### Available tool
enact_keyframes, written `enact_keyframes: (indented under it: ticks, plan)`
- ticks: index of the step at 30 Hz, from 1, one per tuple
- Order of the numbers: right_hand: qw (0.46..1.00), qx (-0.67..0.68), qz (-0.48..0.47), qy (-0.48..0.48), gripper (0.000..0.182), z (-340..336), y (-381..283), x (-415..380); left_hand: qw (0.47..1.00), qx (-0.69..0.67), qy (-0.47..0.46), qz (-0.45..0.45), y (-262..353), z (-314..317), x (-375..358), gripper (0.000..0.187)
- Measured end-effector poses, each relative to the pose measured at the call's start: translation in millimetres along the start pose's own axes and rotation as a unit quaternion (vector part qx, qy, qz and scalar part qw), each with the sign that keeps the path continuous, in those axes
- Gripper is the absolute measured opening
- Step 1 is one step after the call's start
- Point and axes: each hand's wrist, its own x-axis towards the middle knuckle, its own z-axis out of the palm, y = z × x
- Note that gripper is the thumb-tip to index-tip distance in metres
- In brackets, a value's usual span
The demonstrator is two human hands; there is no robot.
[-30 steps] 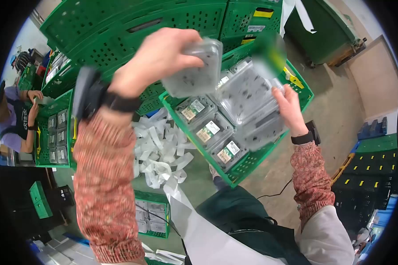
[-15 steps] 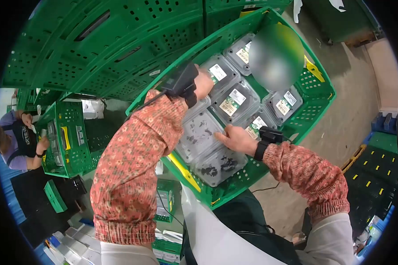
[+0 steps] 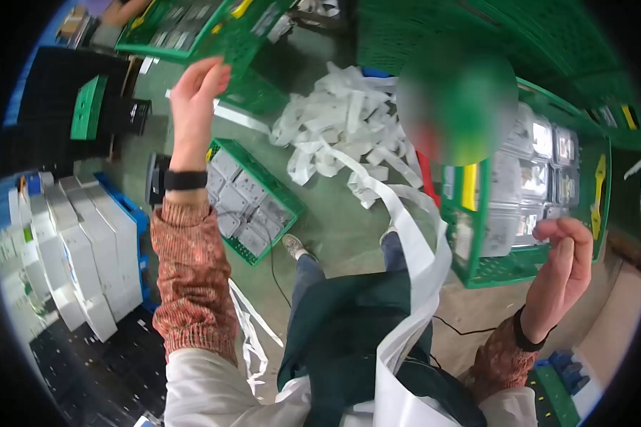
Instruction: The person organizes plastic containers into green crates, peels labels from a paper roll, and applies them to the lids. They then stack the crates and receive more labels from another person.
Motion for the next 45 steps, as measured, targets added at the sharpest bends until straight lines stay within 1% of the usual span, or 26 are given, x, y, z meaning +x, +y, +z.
enact_keyframes:
  ticks: [2,4,5,6,7,8,9,10,11,12,13,15,18,20,21,24,27,28,31,35,36,39,41,43,44,45]
  plan:
    - [0.996,0.007,-0.061,-0.06,0.024,88,-37,-5,0.988,-0.039,0.107,-0.102,-90,-96,-35,0.022]
    - [0.982,0.05,-0.04,-0.18,0.026,194,-60,-18,0.968,-0.08,0.139,-0.195,-199,-185,-87,0.02]
    - [0.964,0.081,-0.011,-0.255,0.025,252,-60,-24,0.947,-0.093,0.168,-0.259,-235,-214,-116,0.019]
    - [0.943,0.089,-0.012,-0.32,0.024,317,-52,-32,0.928,-0.148,0.183,-0.289,-278,-242,-150,0.018]
    - [0.923,0.066,0.007,-0.379,0.021,386,-37,-44,0.908,-0.149,0.203,-0.334,-341,-272,-182,0.018]
    - [0.898,0.076,0.009,-0.434,0.021,457,-6,-60,0.882,-0.151,0.24,-0.376,-372,-284,-210,0.017]
    - [0.876,0.042,0.001,-0.481,0.025,526,38,-81,0.854,-0.21,0.232,-0.415,-417,-301,-243,0.016]
    - [0.855,0.006,-0.006,-0.518,0.029,590,77,-108,0.837,-0.282,0.195,-0.426,-499,-321,-287,0.016]
    - [0.823,-0.027,0.021,-0.567,0.032,646,113,-134,0.8,-0.308,0.204,-0.472,-527,-320,-310,0.016]
    - [0.807,-0.038,-0.062,-0.586,0.036,698,153,-159,0.715,-0.266,0.325,-0.56,-541,-302,-315,0.017]
    - [0.795,-0.086,-0.121,-0.588,0.041,744,195,-184,0.706,-0.3,0.284,-0.576,-591,-302,-347,0.025]
    - [0.781,-0.151,-0.183,-0.577,0.04,815,260,-228,0.613,-0.373,0.348,-0.603,-631,-288,-361,0.03]
    - [0.717,-0.291,-0.254,-0.58,0.04,887,327,-270,0.508,-0.429,0.409,-0.625,-712,-272,-372,0.039]
    - [0.706,-0.326,-0.33,-0.536,0.044,918,375,-290,0.48,-0.493,0.413,-0.597,-748,-268,-370,0.042]
    - [0.694,-0.344,-0.363,-0.518,0.047,930,390,-298,0.465,-0.523,0.415,-0.581,-758,-268,-368,0.044]
    - [0.695,-0.38,-0.396,-0.464,0.054,963,411,-313,0.454,-0.576,0.456,-0.505,-777,-269,-361,0.051]
    - [0.714,-0.391,-0.363,-0.453,0.059,979,423,-328,0.444,-0.56,0.455,-0.531,-784,-272,-363,0.049]
    - [0.729,-0.374,-0.365,-0.443,0.06,980,427,-329,0.458,-0.533,0.465,-0.539,-784,-272,-364,0.046]
    - [0.704,-0.377,-0.176,-0.575,0.061,971,426,-320,0.52,-0.537,0.484,-0.455,-771,-264,-369,0.044]
    - [0.677,-0.345,-0.145,-0.634,0.053,935,400,-323,0.562,-0.493,0.506,-0.429,-720,-271,-375,0.044]
    - [0.692,-0.325,-0.136,-0.631,0.051,923,394,-325,0.582,-0.473,0.502,-0.431,-715,-269,-388,0.034]
    - [0.757,-0.271,-0.088,-0.588,0.043,882,344,-329,0.546,-0.505,0.534,-0.402,-658,-283,-415,0.048]
    - [0.827,-0.157,-0.013,-0.54,0.037,854,310,-324,0.597,-0.471,0.539,-0.362,-595,-294,-421,0.047]
    - [0.863,-0.006,0.057,-0.502,0.033,821,262,-306,0.648,-0.436,0.525,-0.338,-531,-305,-424,0.048]
    - [0.881,0.067,0.065,-0.464,0.032,803,237,-291,0.667,-0.42,0.518,-0.333,-508,-309,-428,0.048]
    - [0.877,0.024,0.072,-0.474,0.029,778,216,-266,0.686,-0.406,0.508,-0.327,-487,-314,-429,0.048]
